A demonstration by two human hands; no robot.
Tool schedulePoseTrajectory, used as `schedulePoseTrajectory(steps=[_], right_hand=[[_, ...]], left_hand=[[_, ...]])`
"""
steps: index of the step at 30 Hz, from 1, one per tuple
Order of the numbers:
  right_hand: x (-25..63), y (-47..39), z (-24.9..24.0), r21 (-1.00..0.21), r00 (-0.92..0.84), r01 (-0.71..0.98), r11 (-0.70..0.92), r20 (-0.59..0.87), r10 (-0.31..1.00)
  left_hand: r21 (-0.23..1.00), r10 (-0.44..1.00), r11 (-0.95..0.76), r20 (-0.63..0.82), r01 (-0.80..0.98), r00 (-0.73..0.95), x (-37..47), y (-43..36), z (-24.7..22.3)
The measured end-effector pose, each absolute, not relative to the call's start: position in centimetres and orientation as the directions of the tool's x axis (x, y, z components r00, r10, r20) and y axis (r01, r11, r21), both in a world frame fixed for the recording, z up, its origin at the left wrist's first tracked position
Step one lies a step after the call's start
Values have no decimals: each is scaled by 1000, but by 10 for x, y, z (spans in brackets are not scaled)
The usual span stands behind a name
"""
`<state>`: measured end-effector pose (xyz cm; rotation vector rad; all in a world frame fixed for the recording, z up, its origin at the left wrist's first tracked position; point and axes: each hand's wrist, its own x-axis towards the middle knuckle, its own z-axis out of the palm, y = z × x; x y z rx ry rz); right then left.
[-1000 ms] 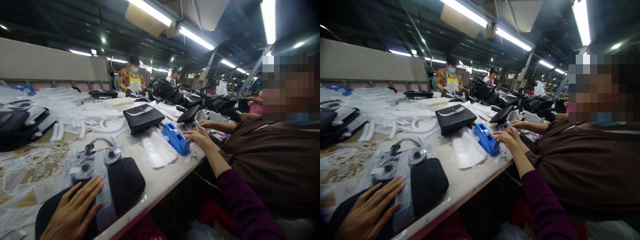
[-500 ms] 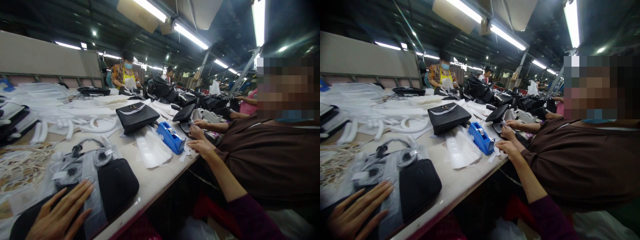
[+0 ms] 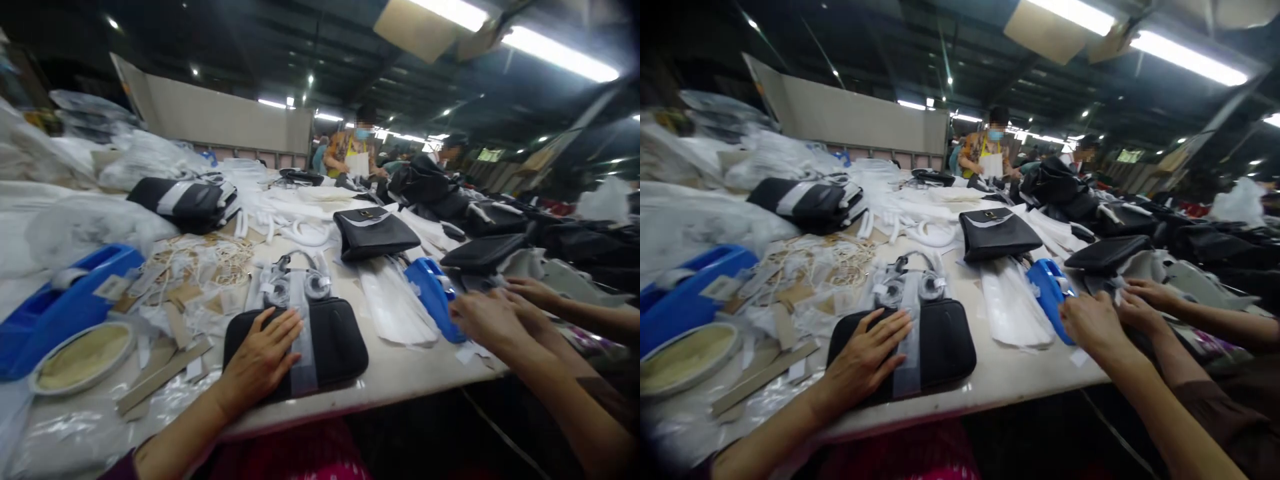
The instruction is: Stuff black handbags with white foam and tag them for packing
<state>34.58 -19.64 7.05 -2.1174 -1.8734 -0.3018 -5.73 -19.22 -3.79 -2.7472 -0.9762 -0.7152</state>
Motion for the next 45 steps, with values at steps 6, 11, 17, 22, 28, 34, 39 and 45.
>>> schedulePoseTrajectory(steps=[6,11,17,22,28,34,39,45], right_hand=[[184,-144,87,-7,-825,564,826,-52,563],[115,-109,75,129,-901,383,915,-167,401],[101,-96,62,275,-920,281,919,-196,340],[99,-90,57,257,-929,266,929,-189,319],[96,-94,57,225,-939,270,936,-154,308],[94,-91,50,139,-908,404,904,-58,415],[97,-61,37,98,-878,463,881,-83,471],[96,-29,42,-169,-631,765,621,-6,776]], left_hand=[[137,597,-775,478,617,644,-56,-195,-36],[156,607,-771,474,618,638,-59,-194,-41],[165,617,-759,490,630,615,-60,-194,-43],[150,604,-770,484,621,632,-59,-193,-43],[153,597,-782,464,605,654,-58,-191,-42],[161,602,-783,443,601,665,-58,-190,-41],[118,586,-788,447,605,676,-57,-190,-37],[-37,548,-783,430,621,717,-56,-188,-35]])
